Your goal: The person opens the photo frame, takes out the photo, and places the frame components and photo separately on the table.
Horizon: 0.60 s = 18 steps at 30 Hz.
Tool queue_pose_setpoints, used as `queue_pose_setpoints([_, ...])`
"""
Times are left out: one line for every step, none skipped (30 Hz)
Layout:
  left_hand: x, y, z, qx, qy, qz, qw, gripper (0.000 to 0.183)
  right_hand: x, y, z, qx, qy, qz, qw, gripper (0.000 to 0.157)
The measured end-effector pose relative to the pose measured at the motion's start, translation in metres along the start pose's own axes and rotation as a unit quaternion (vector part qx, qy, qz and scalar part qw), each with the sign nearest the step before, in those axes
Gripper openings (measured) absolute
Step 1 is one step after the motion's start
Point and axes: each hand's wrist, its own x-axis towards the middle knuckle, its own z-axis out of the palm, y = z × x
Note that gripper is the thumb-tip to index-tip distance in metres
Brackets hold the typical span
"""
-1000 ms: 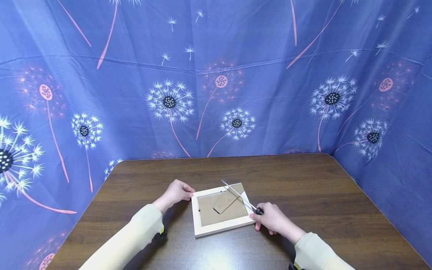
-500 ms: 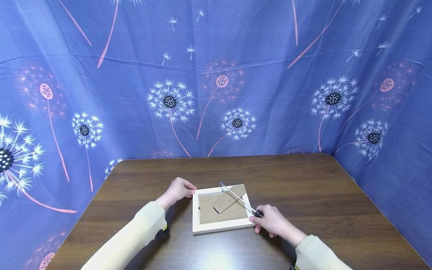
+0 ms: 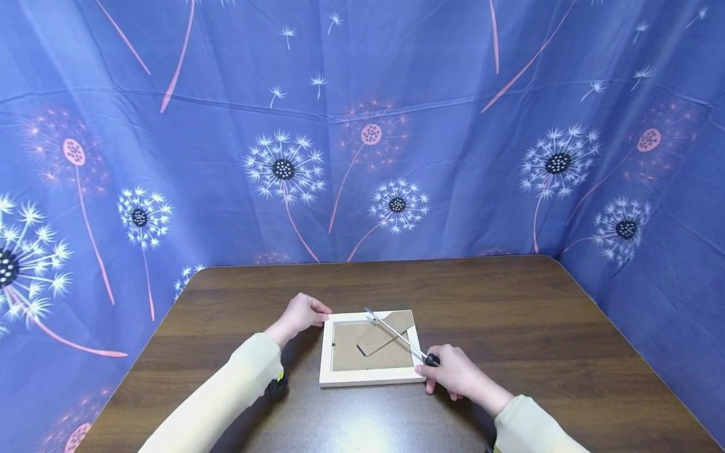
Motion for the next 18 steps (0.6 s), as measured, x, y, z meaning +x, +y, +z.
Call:
queue_pose_setpoints([0.0005, -0.0002, 0.0000, -0.002, 0.000, 0.001, 1.0000, 0.008, -0.0003, -0.0001, 0.0005, 0.003, -0.001, 0.001, 1.000, 0.030])
queue_pose_setpoints([0.0010, -0.0002, 0.0002, -0.006, 0.000, -0.001, 1.0000, 0.008, -0.0005, -0.0001, 0.0009, 0.005, -0.002, 0.000, 1.000, 0.030])
queue_pose_setpoints([0.0015, -0.0004, 0.0003, -0.008, 0.000, 0.000, 1.0000, 0.009, -0.0008, -0.0001, 0.0012, 0.006, -0.002, 0.000, 1.000, 0.029])
queue_pose_setpoints([0.0019, -0.0001, 0.0002, -0.010, 0.000, 0.001, 1.0000, 0.009, -0.0012, -0.0002, 0.0015, 0.007, -0.002, -0.001, 1.000, 0.029])
queue_pose_setpoints([0.0022, 0.0002, 0.0001, -0.012, -0.001, 0.002, 0.9999, 0.009, -0.0015, -0.0002, 0.0017, 0.008, -0.002, -0.002, 1.000, 0.029])
queue_pose_setpoints([0.0025, 0.0005, 0.0001, -0.013, -0.003, 0.000, 0.9999, 0.009, -0.0018, -0.0002, 0.0019, 0.010, -0.003, -0.002, 1.000, 0.029])
queue_pose_setpoints([0.0028, 0.0004, 0.0003, -0.015, -0.003, 0.000, 0.9999, 0.009, -0.0022, -0.0001, 0.0020, 0.011, -0.003, -0.001, 1.000, 0.029])
queue_pose_setpoints([0.0030, 0.0002, 0.0005, -0.015, -0.004, 0.000, 0.9999, 0.009, -0.0024, -0.0001, 0.0021, 0.011, -0.004, -0.002, 1.000, 0.029])
queue_pose_setpoints([0.0033, -0.0001, 0.0006, -0.014, -0.004, 0.000, 0.9999, 0.009, -0.0026, -0.0004, 0.0021, 0.011, -0.004, -0.002, 1.000, 0.029])
queue_pose_setpoints([0.0036, -0.0006, 0.0008, -0.012, -0.004, 0.001, 0.9999, 0.009, -0.0027, -0.0006, 0.0021, 0.011, -0.004, -0.002, 1.000, 0.029])
queue_pose_setpoints([0.0038, -0.0008, 0.0009, -0.011, -0.005, 0.001, 0.9999, 0.009, -0.0027, -0.0005, 0.0022, 0.009, -0.004, -0.004, 1.000, 0.029])
queue_pose_setpoints([0.0040, -0.0013, 0.0012, -0.010, -0.004, 0.001, 0.9999, 0.009, -0.0025, -0.0006, 0.0020, 0.006, -0.004, -0.004, 1.000, 0.029])
queue_pose_setpoints([0.0042, -0.0017, 0.0013, -0.010, -0.004, 0.002, 0.9999, 0.009, -0.0022, -0.0007, 0.0019, 0.002, -0.004, -0.006, 1.000, 0.029])
queue_pose_setpoints([0.0041, -0.0019, 0.0014, -0.008, -0.003, 0.002, 1.0000, 0.009, -0.0019, -0.0009, 0.0017, -0.002, -0.003, -0.009, 1.000, 0.028])
queue_pose_setpoints([0.0040, -0.0018, 0.0015, -0.009, -0.002, 0.001, 1.0000, 0.009, -0.0018, -0.0010, 0.0015, -0.006, -0.003, -0.011, 1.000, 0.028])
queue_pose_setpoints([0.0036, -0.0019, 0.0016, -0.008, -0.001, 0.001, 1.0000, 0.010, -0.0016, -0.0009, 0.0013, -0.010, -0.003, -0.012, 1.000, 0.028])
queue_pose_setpoints([0.0027, -0.0014, 0.0015, -0.009, -0.001, -0.001, 1.0000, 0.012, -0.0015, -0.0008, 0.0010, -0.015, -0.003, -0.013, 1.000, 0.029])
queue_pose_setpoints([0.0018, -0.0013, 0.0016, -0.011, 0.000, -0.002, 0.9999, 0.013, -0.0016, -0.0010, 0.0005, -0.016, -0.003, -0.011, 1.000, 0.029])
